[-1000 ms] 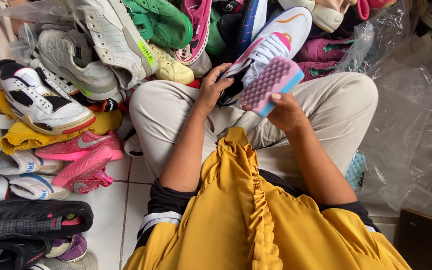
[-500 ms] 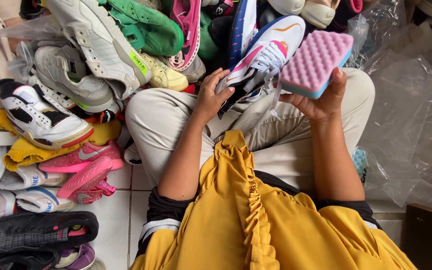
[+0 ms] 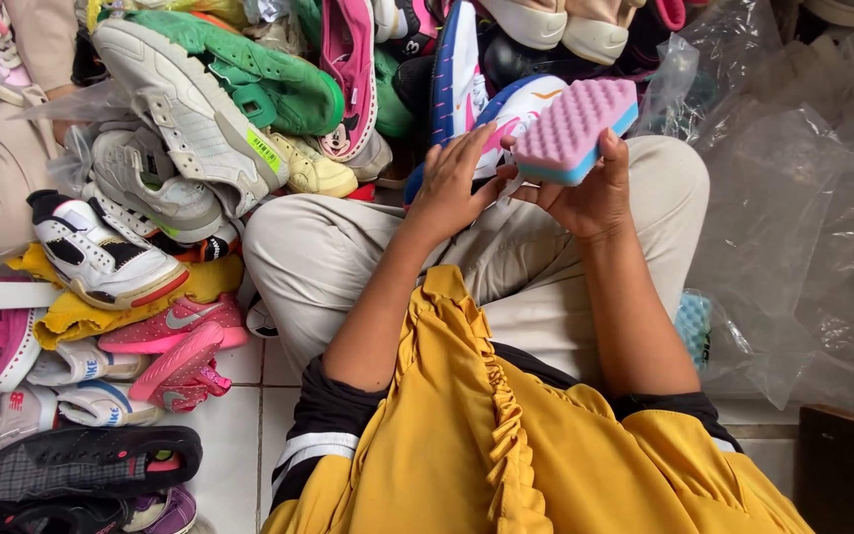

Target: The person scrubs a white, blue, and pink sneaker with a blue and pink sponge, focusing on the upper and side panels. The person rotates the shoe to access different areas and continues scrubbing throughout the clip.

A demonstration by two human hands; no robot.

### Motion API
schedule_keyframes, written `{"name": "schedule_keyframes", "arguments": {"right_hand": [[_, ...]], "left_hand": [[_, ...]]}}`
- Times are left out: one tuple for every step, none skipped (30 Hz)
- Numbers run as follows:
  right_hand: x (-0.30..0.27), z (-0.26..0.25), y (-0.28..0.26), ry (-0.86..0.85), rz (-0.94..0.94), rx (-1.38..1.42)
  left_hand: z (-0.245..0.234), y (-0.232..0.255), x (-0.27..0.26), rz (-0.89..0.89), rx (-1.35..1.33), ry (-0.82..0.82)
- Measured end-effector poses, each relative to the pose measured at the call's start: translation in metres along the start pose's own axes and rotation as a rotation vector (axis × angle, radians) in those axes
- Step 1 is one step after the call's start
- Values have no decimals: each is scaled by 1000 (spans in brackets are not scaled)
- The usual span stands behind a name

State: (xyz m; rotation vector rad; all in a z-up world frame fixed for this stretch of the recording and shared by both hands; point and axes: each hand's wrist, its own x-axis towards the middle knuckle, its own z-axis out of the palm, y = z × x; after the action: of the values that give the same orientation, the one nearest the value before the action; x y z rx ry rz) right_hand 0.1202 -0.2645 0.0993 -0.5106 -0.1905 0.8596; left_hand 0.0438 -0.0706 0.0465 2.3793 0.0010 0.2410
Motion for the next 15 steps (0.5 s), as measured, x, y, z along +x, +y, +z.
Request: {"name": "schedule_keyframes", "arguments": {"right_hand": [[-1, 1, -1, -1, -6, 0], [-3, 2, -2, 17, -23, -17], [-4, 3, -3, 35, -38, -33], [-4, -1, -4, 35, -42, -34], [-3, -5, -4, 59, -49, -63], [-3, -9, -4, 83, -56, -92], [-1, -19, -4, 82, -58, -92], [1, -29, -3, 94, -74, -117], [4, -39, -2, 105, -88, -144], [1, -28, -4, 104, -89, -144], [-1, -18, -5, 102, -101, -147], [-4, -7, -7, 100, -112, -149], [-6, -5, -8, 98, -111, -150], [-8, -3, -8, 112, -114, -203], [-9, -1, -9, 125, -119, -255]], "left_hand": [[-3, 5, 6, 6, 1, -1], [-7, 10, 12, -1, -26, -46], [-10, 16, 18, -10, -53, -91], [-2, 11, 22, -6, -52, -92], [6, 6, 25, -13, -12, -135], [13, 1, 29, -21, 29, -177], [22, -3, 33, -19, 31, -178], [31, -7, 36, 4, 81, -100], [39, -11, 40, 26, 130, -20], [36, -6, 42, 27, 131, -19], [32, 0, 44, -41, 23, 56], [29, 5, 47, -109, -86, 131], [25, 7, 47, -111, -86, 133], [21, 9, 48, -229, -258, 165], [17, 11, 48, -347, -429, 197]]}}
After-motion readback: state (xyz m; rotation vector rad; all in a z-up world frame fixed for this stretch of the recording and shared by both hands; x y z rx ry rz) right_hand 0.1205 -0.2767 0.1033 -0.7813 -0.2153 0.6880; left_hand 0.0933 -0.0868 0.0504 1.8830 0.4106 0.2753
